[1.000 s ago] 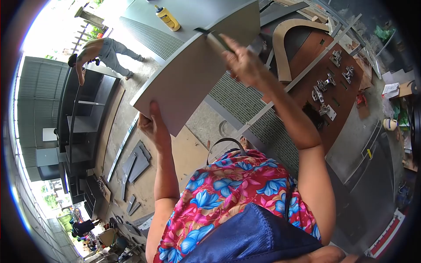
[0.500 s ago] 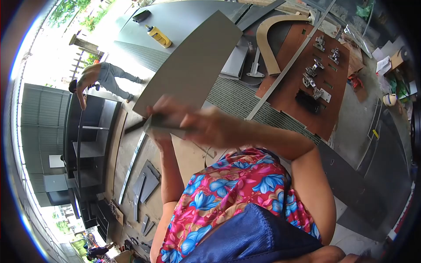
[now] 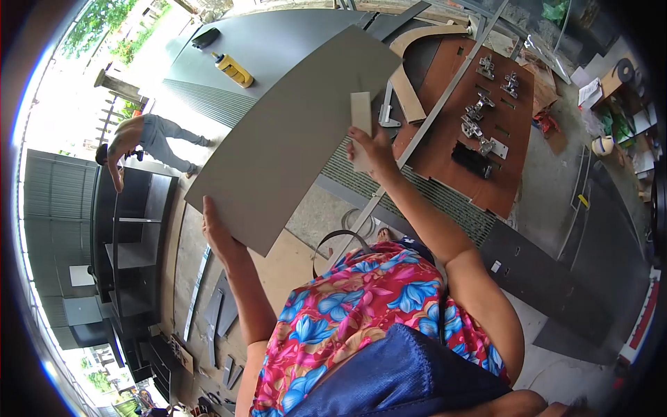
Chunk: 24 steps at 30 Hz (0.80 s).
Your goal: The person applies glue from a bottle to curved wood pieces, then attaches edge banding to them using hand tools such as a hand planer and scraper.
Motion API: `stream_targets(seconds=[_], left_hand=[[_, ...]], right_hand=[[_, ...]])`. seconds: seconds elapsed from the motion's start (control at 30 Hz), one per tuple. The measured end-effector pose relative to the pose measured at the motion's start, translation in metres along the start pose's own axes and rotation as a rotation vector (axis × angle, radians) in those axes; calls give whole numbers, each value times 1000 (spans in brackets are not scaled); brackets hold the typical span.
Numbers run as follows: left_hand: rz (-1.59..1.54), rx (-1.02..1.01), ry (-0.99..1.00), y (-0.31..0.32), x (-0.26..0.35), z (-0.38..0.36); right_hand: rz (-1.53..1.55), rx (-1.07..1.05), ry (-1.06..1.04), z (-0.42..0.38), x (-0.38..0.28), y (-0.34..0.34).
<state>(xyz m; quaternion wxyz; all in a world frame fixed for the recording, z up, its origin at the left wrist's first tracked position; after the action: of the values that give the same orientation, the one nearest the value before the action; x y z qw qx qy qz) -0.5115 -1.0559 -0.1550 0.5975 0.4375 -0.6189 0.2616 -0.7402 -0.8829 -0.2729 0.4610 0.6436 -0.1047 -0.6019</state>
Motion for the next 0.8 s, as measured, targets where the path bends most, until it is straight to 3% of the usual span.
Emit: stream_targets(seconds=[0.13, 0.33, 0.47, 0.5, 0.67, 0.8], left_hand=[[-57, -100, -179, -14, -23, 6], [-64, -134, -313, 11, -48, 10], [-168, -134, -455, 16, -53, 7], [-158, -128, -460, 16, -54, 7], [-127, -119, -451, 5, -55, 15], [-144, -200, -450, 9, -33, 23]], right_hand=[[-141, 30, -26, -34, -50, -12], [-234, 175, 47, -65, -61, -47], [-307, 57, 129, -67, -69, -62], [-379, 0, 140, -67, -78, -65], [-753, 209, 47, -48, -97, -137], [-704, 274, 47, -36, -99, -158]])
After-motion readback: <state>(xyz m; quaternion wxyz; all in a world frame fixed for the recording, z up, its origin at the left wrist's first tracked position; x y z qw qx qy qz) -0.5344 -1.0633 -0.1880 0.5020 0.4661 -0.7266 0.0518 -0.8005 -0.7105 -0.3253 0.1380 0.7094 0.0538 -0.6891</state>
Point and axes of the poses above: each hand's wrist, its own z-axis towards the middle knuckle, its own y-axis out of the palm, x = y × z, the point moved 2 cm from there along z, towards the middle knuckle, and after that the axes turned 8 degrees about -y, right-handed, at the moved point
